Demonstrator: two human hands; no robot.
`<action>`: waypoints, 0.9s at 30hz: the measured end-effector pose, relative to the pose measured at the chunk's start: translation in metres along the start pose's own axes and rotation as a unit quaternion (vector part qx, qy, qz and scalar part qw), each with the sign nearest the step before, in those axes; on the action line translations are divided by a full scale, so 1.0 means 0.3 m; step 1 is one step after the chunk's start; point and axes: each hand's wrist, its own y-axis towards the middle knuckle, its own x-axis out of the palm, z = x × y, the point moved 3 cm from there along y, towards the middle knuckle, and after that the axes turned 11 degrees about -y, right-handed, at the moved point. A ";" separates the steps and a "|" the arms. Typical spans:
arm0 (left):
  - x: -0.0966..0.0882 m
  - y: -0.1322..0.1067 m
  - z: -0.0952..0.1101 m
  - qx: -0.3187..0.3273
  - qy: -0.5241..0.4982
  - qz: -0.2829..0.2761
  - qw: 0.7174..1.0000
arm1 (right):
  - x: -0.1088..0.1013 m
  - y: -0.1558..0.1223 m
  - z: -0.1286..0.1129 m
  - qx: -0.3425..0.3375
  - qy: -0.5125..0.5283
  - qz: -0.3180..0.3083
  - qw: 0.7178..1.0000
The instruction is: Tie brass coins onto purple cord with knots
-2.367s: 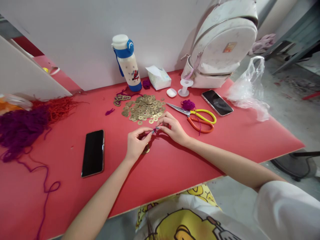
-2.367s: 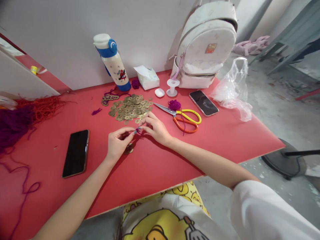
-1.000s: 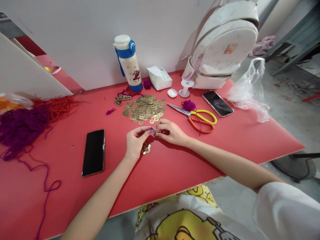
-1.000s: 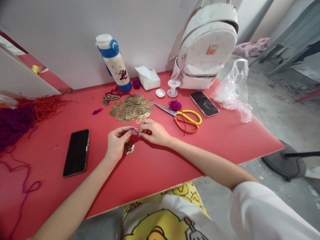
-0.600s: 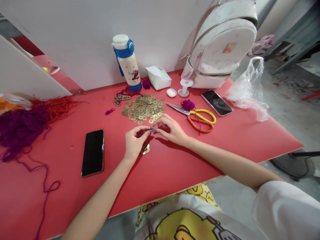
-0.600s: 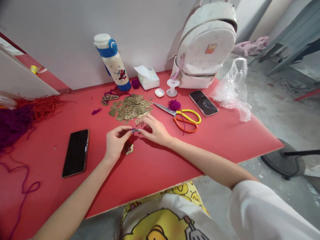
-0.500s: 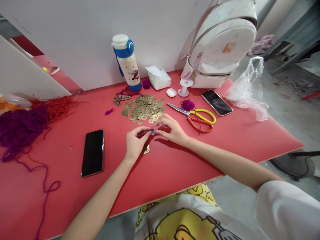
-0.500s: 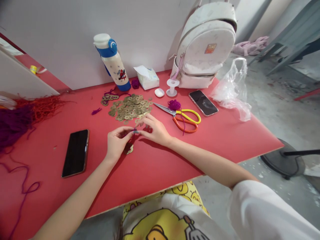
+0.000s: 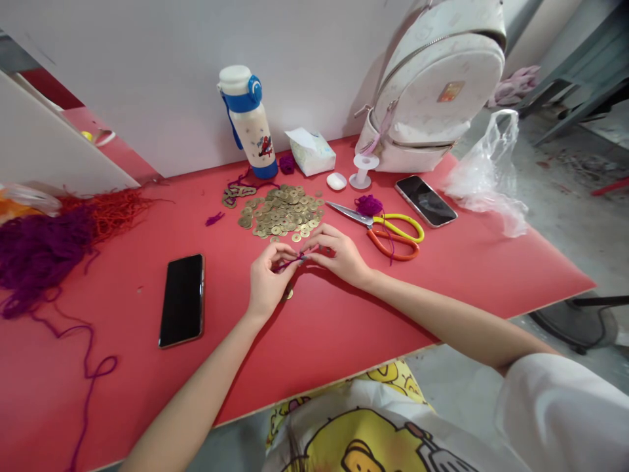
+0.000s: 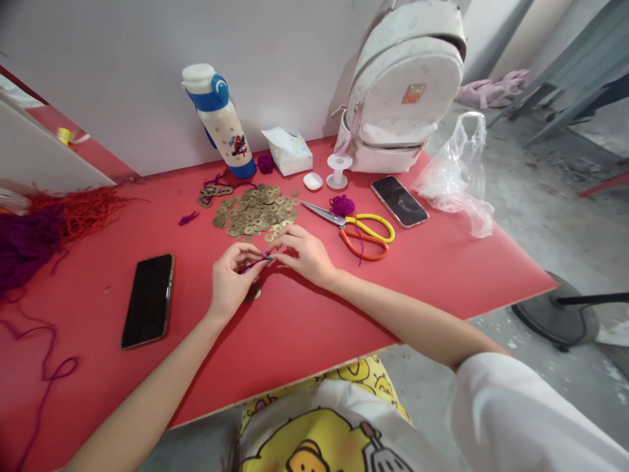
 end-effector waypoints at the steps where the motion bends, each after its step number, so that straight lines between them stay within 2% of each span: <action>1: 0.000 -0.001 0.002 0.005 0.005 0.000 1.000 | 0.000 0.001 0.001 -0.001 -0.004 -0.003 1.000; 8: 0.002 -0.004 0.004 0.006 0.013 -0.001 1.000 | -0.001 -0.002 -0.003 -0.025 -0.021 0.013 0.999; 18: 0.000 0.002 0.007 0.020 0.014 -0.003 1.000 | -0.003 -0.003 -0.012 0.019 -0.027 -0.012 0.999; 27: -0.002 0.001 0.003 0.043 0.010 -0.019 0.999 | 0.012 0.007 0.013 0.003 0.071 -0.038 0.997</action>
